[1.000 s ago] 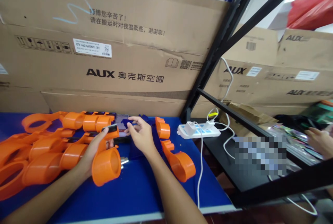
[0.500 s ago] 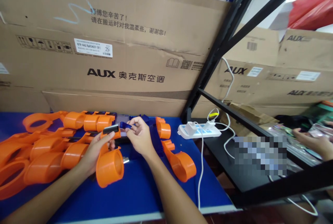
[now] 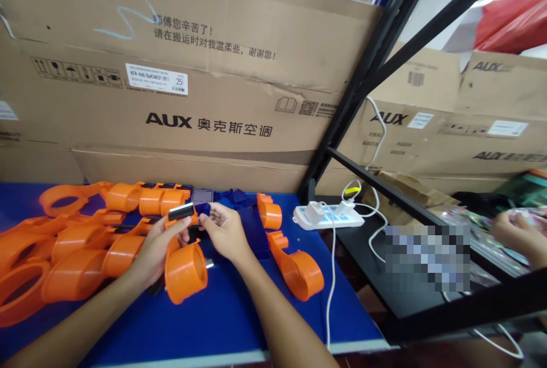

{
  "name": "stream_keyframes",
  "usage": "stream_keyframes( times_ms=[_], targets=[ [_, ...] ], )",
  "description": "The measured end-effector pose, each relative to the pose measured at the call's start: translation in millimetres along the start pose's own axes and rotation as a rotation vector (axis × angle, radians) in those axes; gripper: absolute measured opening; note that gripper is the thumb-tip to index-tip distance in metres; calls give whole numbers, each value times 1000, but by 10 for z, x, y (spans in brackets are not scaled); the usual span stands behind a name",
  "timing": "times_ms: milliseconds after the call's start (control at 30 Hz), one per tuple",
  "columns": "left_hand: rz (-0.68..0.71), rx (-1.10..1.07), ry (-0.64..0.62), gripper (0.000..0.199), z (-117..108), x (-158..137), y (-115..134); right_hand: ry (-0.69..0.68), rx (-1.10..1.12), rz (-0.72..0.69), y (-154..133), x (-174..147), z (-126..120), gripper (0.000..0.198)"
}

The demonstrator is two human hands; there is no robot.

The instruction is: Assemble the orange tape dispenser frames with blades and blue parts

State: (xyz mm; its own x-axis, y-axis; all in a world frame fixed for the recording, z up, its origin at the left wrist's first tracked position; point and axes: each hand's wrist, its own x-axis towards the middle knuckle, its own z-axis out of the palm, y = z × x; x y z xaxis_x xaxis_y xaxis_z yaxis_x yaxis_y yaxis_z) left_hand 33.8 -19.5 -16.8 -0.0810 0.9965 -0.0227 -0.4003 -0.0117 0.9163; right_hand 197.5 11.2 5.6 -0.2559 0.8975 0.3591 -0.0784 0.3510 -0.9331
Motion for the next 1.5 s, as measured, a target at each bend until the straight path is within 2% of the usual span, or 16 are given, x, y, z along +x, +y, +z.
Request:
stream_keyframes(
  times_ms=[133, 300, 400, 467, 567, 667, 833, 1200, 1500],
  targets=[
    [38, 112, -27, 38, -41, 33, 0, 51, -10, -23, -21, -25, -22, 29],
    [64, 205, -64, 39, -78, 63, 8, 56, -177, -53, -3, -77, -16, 36],
    [61, 219, -68, 37, -82, 69, 21, 17, -310, -97, -35, -116, -17, 43],
    [65, 237, -87, 35, -82, 71, 39, -27, -489, -142, -83, -144, -38, 45],
    [76, 266, -135, 32, -84, 74, 68, -148, -773, -211, -154, -177, -87, 53],
    [83, 300, -150, 31, -88, 75, 86, -221, -909, -270, -181, -187, -122, 58],
    [91, 357, -130, 30, -79, 58, 107, -248, -1037, -312, -168, -185, -126, 60],
    [75, 331, -99, 34, -98, 74, 73, -298, -1252, -372, -141, -178, -128, 63],
    [76, 322, -99, 34, -102, 78, 47, -294, -1324, -324, -136, -214, -54, 68]
  ],
)
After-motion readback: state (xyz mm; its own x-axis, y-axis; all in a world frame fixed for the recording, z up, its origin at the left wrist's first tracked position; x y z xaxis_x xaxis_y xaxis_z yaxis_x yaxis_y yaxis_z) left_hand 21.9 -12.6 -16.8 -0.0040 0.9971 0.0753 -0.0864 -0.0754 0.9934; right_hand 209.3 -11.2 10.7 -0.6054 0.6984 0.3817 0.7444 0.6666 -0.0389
